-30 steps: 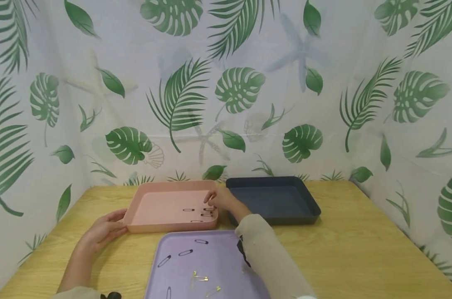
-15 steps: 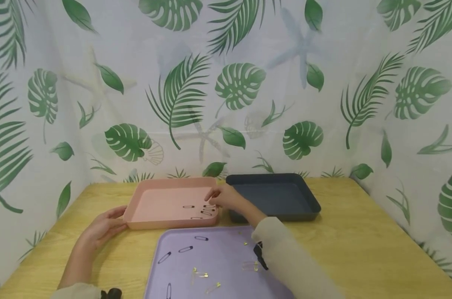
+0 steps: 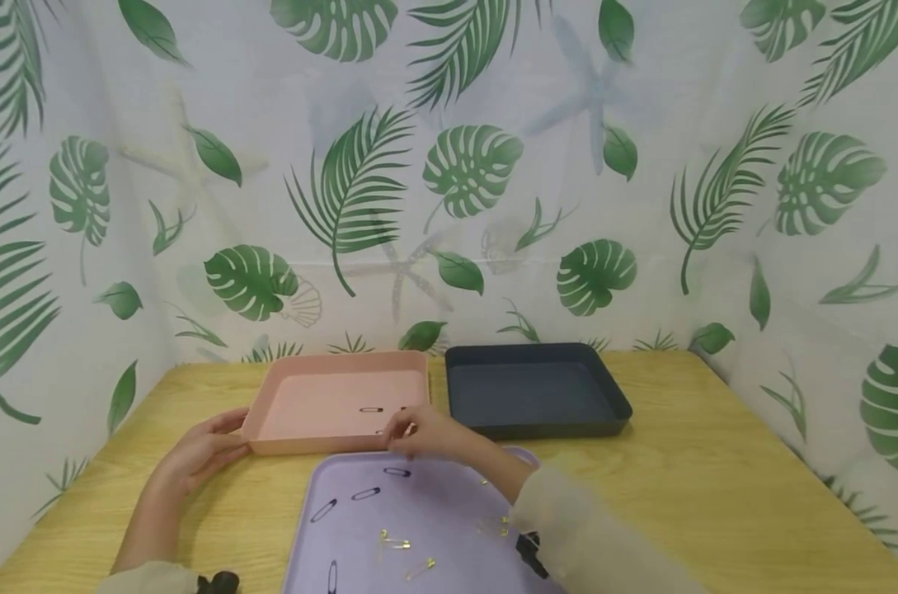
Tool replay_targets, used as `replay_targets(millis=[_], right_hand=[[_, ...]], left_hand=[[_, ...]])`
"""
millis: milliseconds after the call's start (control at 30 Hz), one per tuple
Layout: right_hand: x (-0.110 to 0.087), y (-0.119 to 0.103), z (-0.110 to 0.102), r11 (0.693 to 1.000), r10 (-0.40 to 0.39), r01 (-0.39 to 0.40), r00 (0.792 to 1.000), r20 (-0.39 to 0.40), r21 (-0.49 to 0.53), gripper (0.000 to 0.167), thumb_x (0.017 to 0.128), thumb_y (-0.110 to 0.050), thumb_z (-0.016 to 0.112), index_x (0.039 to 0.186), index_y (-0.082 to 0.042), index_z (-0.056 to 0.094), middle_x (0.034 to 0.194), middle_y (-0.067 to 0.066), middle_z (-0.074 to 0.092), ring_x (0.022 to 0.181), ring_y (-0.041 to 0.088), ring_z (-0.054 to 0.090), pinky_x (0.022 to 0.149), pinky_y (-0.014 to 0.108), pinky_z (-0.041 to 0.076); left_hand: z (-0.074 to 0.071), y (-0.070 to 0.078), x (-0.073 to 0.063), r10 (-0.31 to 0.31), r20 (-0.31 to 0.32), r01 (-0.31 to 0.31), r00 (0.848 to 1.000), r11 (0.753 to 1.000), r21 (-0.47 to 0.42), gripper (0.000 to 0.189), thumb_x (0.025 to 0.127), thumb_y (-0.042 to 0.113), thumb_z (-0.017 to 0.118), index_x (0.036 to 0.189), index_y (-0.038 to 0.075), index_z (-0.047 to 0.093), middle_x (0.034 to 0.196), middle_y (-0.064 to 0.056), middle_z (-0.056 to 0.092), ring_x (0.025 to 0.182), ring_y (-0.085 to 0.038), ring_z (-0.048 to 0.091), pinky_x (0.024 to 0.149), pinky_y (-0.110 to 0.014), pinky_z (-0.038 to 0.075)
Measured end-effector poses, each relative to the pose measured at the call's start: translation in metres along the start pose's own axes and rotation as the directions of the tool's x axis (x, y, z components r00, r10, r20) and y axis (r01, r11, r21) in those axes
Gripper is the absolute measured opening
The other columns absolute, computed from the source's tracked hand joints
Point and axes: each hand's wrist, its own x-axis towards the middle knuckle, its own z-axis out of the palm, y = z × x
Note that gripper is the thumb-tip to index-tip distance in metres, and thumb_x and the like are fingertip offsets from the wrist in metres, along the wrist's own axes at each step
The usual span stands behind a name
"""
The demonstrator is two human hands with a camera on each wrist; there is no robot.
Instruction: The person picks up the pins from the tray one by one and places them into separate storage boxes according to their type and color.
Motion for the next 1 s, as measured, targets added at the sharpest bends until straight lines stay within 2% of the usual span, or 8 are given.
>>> replay_targets(millis=[133,400,533,767,1000], right_hand=[[0.001,0.001,0.016,1.000,-0.019,0.019,0.999,0.033,-0.003,0.009,0.084,-0.002,0.062,0.090,0.000,0.068,0.077,0.001,0.057,0.060,0.012,0.050,0.053,0.025,0.044],[0.007,0.006,0.037,0.992,-0.070,0.076,0.996,0.063,-0.102,0.011,0.080,0.005,0.061,0.083,-0.002,0.069,0.072,-0.006,0.056,0.054,0.007,0.051,0.050,0.019,0.044],[0.009,0.006,0.041,0.991,-0.076,0.083,0.995,0.071,-0.104,0.010,0.080,0.004,0.062,0.083,-0.003,0.069,0.070,-0.005,0.056,0.053,0.006,0.051,0.050,0.018,0.043],[0.011,0.009,0.043,0.987,-0.060,0.068,0.996,0.061,-0.144,0.010,0.079,0.005,0.064,0.082,-0.003,0.069,0.070,-0.006,0.057,0.053,0.005,0.050,0.048,0.017,0.042],[0.009,0.014,0.042,0.980,-0.041,0.050,0.998,0.049,-0.191,0.010,0.078,0.005,0.065,0.081,-0.004,0.069,0.067,-0.007,0.056,0.051,0.004,0.048,0.046,0.018,0.040]], left_hand=[[0.000,-0.001,0.000,-0.010,-0.008,0.010,1.000,1.000,-0.007,0.054,0.092,-0.007,0.043,0.140,-0.011,0.019,0.143,-0.030,0.019,0.111,-0.024,0.047,0.090,-0.032,0.043],[0.004,0.001,-0.002,-0.009,-0.005,0.009,1.000,1.000,0.002,0.054,0.092,-0.006,0.044,0.140,-0.011,0.020,0.143,-0.029,0.020,0.115,-0.028,0.045,0.091,-0.033,0.043],[0.003,0.002,-0.003,0.001,-0.002,-0.001,1.000,1.000,0.001,0.055,0.091,-0.005,0.045,0.140,-0.010,0.020,0.143,-0.029,0.020,0.117,-0.031,0.042,0.091,-0.033,0.043],[-0.005,-0.005,0.001,0.055,0.028,-0.054,0.998,0.998,-0.029,0.059,0.088,-0.001,0.055,0.138,-0.012,0.025,0.140,-0.031,0.023,0.111,-0.026,0.049,0.086,-0.030,0.046],[0.002,0.003,-0.003,0.003,-0.013,-0.003,1.000,1.000,0.013,0.054,0.091,-0.006,0.044,0.140,-0.011,0.021,0.143,-0.029,0.020,0.116,-0.031,0.043,0.089,-0.031,0.044]])
